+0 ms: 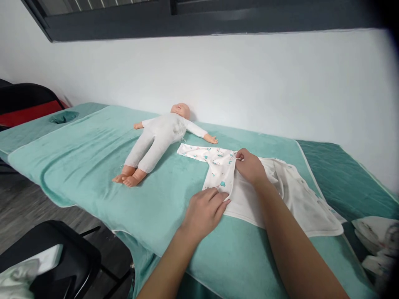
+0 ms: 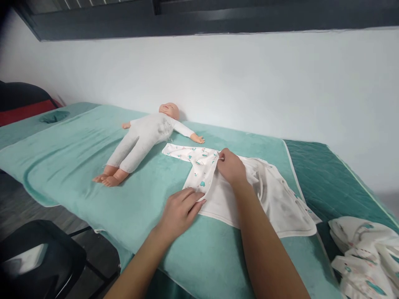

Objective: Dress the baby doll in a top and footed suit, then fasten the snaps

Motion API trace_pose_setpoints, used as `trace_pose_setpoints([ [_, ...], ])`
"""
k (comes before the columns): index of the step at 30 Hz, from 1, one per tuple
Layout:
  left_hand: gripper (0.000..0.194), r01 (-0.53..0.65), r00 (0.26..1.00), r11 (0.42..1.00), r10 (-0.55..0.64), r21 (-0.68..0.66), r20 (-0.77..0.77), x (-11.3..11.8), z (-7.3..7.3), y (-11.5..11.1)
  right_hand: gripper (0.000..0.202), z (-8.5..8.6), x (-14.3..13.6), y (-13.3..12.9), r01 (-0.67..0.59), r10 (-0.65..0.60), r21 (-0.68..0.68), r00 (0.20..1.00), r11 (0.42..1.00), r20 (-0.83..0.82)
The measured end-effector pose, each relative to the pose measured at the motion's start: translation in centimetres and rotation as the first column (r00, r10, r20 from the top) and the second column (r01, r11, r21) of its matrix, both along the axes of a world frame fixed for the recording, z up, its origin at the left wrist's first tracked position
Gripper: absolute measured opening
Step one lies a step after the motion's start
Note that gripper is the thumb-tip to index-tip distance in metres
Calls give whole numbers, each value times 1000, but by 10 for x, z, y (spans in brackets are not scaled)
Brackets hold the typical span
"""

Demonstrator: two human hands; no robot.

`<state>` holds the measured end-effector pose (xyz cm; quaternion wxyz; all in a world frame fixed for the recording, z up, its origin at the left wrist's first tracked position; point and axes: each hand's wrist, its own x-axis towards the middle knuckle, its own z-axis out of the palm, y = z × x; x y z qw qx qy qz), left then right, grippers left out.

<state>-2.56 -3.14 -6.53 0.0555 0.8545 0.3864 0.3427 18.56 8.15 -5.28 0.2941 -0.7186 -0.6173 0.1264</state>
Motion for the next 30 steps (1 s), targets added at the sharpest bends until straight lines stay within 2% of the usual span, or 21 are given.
trace_pose_setpoints([
  [4,20,-11,999,999,13,-31,51,0,0,0,28,1,4,0,-20,20,-20,999,1000,44],
  [7,17,10,997,1000,-11,21,78,0,1,0,35,5,6,-1,-27,26,14,997,1000,66],
  [10,17,40,997,997,-44,61,68,0,2,-1,36,8,8,-3,21,-22,32,999,999,43],
  [12,17,48,997,996,-53,75,58,0,3,-2,35,8,9,-3,40,-39,21,999,999,-12],
  [15,16,42,997,994,-48,104,59,0,1,-3,35,4,9,-2,-8,11,16,988,1000,-156],
  [18,16,27,994,993,-39,117,99,0,-1,-3,33,1,8,0,-38,56,61,941,997,-335],
  [22,16,-3,981,999,-5,43,194,-1,-1,-1,31,0,5,2,-22,67,104,892,994,-448],
  [25,17,29,975,999,-22,-31,221,-1,0,-1,32,-2,4,3,-17,54,92,911,996,-409],
  [28,18,107,979,994,-102,-21,176,-1,0,0,32,-5,5,4,-13,32,62,944,998,-328],
  [30,18,119,980,993,-117,-7,159,0,-1,0,33,-6,6,4,-14,27,46,953,999,-301],
])
